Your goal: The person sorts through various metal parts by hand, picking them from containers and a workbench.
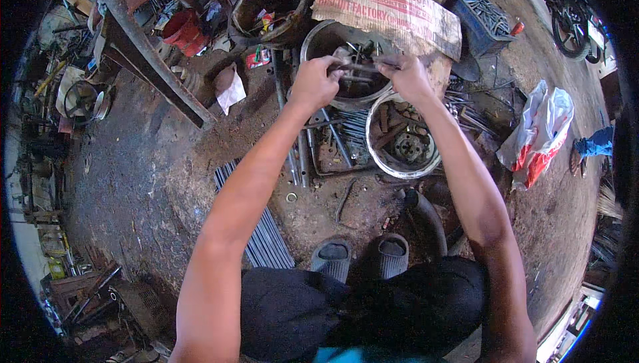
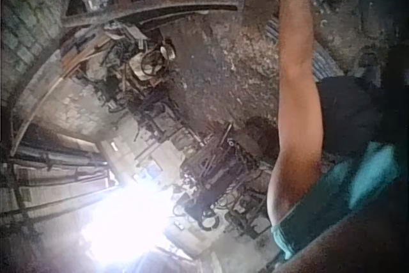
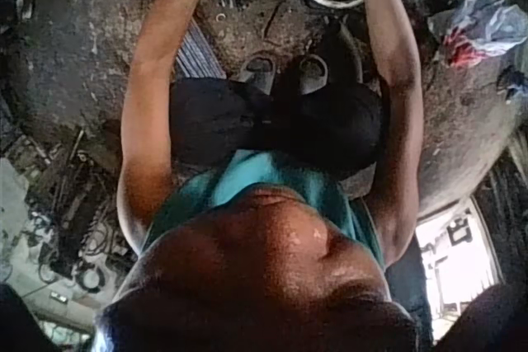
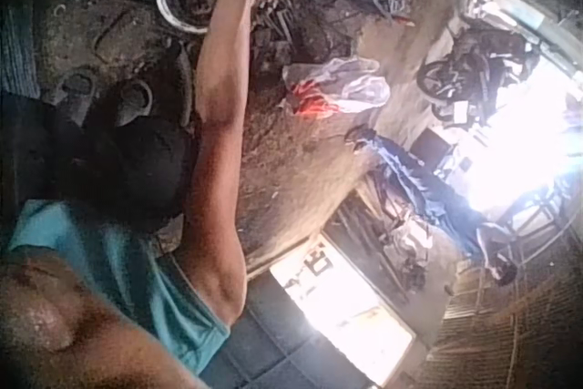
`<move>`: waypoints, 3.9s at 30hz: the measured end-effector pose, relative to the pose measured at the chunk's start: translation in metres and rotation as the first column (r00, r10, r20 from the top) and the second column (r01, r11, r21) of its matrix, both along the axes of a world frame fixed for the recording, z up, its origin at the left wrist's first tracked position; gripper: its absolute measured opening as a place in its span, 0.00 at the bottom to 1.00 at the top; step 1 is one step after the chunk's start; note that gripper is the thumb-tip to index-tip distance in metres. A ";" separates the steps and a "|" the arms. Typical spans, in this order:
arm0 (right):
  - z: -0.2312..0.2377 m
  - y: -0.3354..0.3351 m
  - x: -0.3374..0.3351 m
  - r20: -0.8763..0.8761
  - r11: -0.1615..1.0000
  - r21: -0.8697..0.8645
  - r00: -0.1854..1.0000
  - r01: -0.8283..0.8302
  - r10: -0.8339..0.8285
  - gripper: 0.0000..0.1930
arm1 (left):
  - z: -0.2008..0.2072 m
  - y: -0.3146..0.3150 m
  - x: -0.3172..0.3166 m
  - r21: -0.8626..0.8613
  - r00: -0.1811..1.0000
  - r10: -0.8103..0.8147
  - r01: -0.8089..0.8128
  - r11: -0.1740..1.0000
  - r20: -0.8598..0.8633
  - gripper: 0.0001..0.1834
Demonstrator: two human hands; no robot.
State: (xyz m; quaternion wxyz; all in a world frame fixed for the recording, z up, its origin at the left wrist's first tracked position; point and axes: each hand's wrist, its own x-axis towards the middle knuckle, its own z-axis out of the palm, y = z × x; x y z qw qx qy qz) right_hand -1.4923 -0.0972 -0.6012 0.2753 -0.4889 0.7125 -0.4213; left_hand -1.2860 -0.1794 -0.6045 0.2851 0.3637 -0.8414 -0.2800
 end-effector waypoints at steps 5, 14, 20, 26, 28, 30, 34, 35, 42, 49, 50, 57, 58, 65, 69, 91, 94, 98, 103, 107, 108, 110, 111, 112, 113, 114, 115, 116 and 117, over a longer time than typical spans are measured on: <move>-0.003 0.004 0.000 -0.163 1.000 -0.017 0.987 -0.003 0.000 0.14 | -0.011 -0.005 0.000 0.003 0.998 0.027 -0.027 1.000 0.053 0.17; -0.009 0.010 -0.007 -0.140 1.000 -0.020 0.990 -0.015 0.012 0.15 | -0.008 0.002 -0.010 -0.009 0.998 -0.031 0.032 0.999 0.061 0.17; -0.017 0.023 -0.017 -0.151 0.999 -0.048 0.988 -0.020 0.013 0.15 | 0.005 0.023 -0.024 -0.022 0.994 -0.107 0.107 0.994 0.008 0.16; -0.019 0.046 -0.020 -0.126 0.994 -0.108 0.991 0.020 -0.033 0.15 | -0.002 0.050 -0.044 -0.283 0.930 -0.314 0.254 0.925 -0.191 0.14; -0.032 0.053 -0.031 -0.104 0.990 -0.138 0.994 0.015 -0.029 0.14 | -0.005 0.063 -0.052 -0.293 0.909 -0.406 0.366 0.883 -0.089 0.15; -0.030 0.059 -0.031 -0.073 0.985 -0.170 0.997 0.006 -0.018 0.13 | -0.011 0.074 -0.053 -0.306 0.893 -0.443 0.443 0.843 0.073 0.20; -0.031 0.081 -0.033 -0.100 0.996 -0.071 0.993 0.063 -0.070 0.13 | -0.021 0.094 -0.058 -0.131 0.849 -0.432 0.486 0.864 0.304 0.26; -0.037 0.085 -0.034 -0.121 0.998 -0.021 0.991 0.061 -0.063 0.14 | -0.027 0.096 -0.062 -0.075 0.846 -0.406 0.457 0.887 0.345 0.28; -0.071 0.104 -0.035 -0.299 0.984 0.159 0.946 -0.082 0.127 0.17 | -0.063 0.102 -0.077 -0.089 0.784 -0.291 0.400 0.912 0.548 0.36; -0.090 0.110 -0.034 -0.275 0.966 0.207 0.938 -0.156 0.211 0.15 | -0.080 0.103 -0.092 -0.223 0.720 -0.162 0.408 0.886 0.675 0.39; -0.092 0.109 -0.033 -0.286 0.965 0.216 0.935 -0.150 0.209 0.14 | -0.079 0.103 -0.093 -0.227 0.705 -0.157 0.419 0.879 0.692 0.39; -0.095 0.104 -0.027 -0.257 0.981 0.180 0.959 -0.071 0.117 0.11 | -0.074 0.099 -0.094 -0.188 0.748 -0.207 0.406 0.894 0.631 0.37; -0.095 0.104 -0.028 -0.258 0.981 0.178 0.959 -0.072 0.117 0.11 | -0.074 0.099 -0.093 -0.191 0.748 -0.204 0.405 0.894 0.631 0.37; -0.084 0.099 -0.029 -0.092 0.994 0.107 0.996 0.024 -0.014 0.14 | -0.041 0.103 -0.082 -0.166 0.836 -0.303 0.415 0.895 0.457 0.39; -0.053 0.092 -0.023 -0.090 1.000 -0.004 0.996 0.003 -0.003 0.15 | -0.015 0.091 -0.072 -0.122 0.858 -0.288 0.370 0.921 0.426 0.40; 0.003 0.055 -0.002 0.295 0.986 -0.164 0.955 0.022 0.028 0.11 | 0.018 0.039 -0.038 -0.296 0.985 -0.130 0.160 0.942 0.118 0.31; 0.006 0.058 0.000 0.307 0.986 -0.163 0.951 0.028 0.024 0.11 | 0.014 0.042 -0.037 -0.304 0.983 -0.132 0.166 0.938 0.127 0.31; 0.000 0.064 -0.005 0.350 0.988 -0.129 0.936 0.080 -0.030 0.10 | 0.008 0.056 -0.043 -0.242 0.970 -0.192 0.224 0.944 0.149 0.29; -0.014 0.072 -0.013 0.233 0.997 -0.066 0.972 0.046 -0.029 0.09 | -0.010 0.070 -0.046 -0.194 0.922 -0.343 0.375 0.906 0.180 0.25; -0.026 0.081 -0.020 0.151 0.998 -0.056 0.988 0.003 0.006 0.10 | -0.021 0.078 -0.050 -0.119 0.874 -0.413 0.452 0.884 0.258 0.24; -0.027 0.082 -0.020 0.153 0.998 -0.055 0.988 0.003 0.005 0.10 | -0.027 0.079 -0.050 -0.102 0.848 -0.435 0.483 0.870 0.303 0.23; -0.027 0.086 -0.020 0.155 1.000 -0.017 0.988 0.025 -0.022 0.09 | -0.035 0.082 -0.052 -0.095 0.838 -0.437 0.489 0.867 0.326 0.20; -0.029 0.088 -0.022 0.153 0.999 -0.016 0.988 0.030 -0.027 0.09 | -0.037 0.084 -0.052 -0.071 0.824 -0.442 0.495 0.866 0.355 0.19; -0.032 0.089 -0.025 0.091 1.000 -0.014 0.996 0.016 -0.015 0.09 | -0.039 0.085 -0.054 -0.046 0.809 -0.446 0.499 0.865 0.383 0.19; -0.036 0.091 -0.027 0.032 1.000 -0.012 0.999 0.000 0.000 0.08 | -0.043 0.085 -0.054 -0.044 0.807 -0.449 0.501 0.864 0.384 0.19; -0.039 0.092 -0.028 0.033 1.000 -0.010 0.999 0.003 -0.003 0.08 | -0.048 0.085 -0.055 -0.068 0.803 -0.450 0.513 0.856 0.392 0.17; -0.042 0.092 -0.030 0.026 1.000 -0.002 1.000 0.008 -0.008 0.08 | -0.053 0.085 -0.056 -0.092 0.798 -0.451 0.524 0.847 0.400 0.16; -0.043 0.094 -0.032 0.017 1.000 0.007 1.000 0.016 -0.016 0.08 | -0.056 0.085 -0.057 -0.089 0.797 -0.455 0.527 0.845 0.397 0.16; -0.044 0.096 -0.033 0.016 1.000 0.011 1.000 0.020 -0.020 0.08 | -0.059 0.085 -0.060 -0.098 0.768 -0.461 0.553 0.827 0.444 0.15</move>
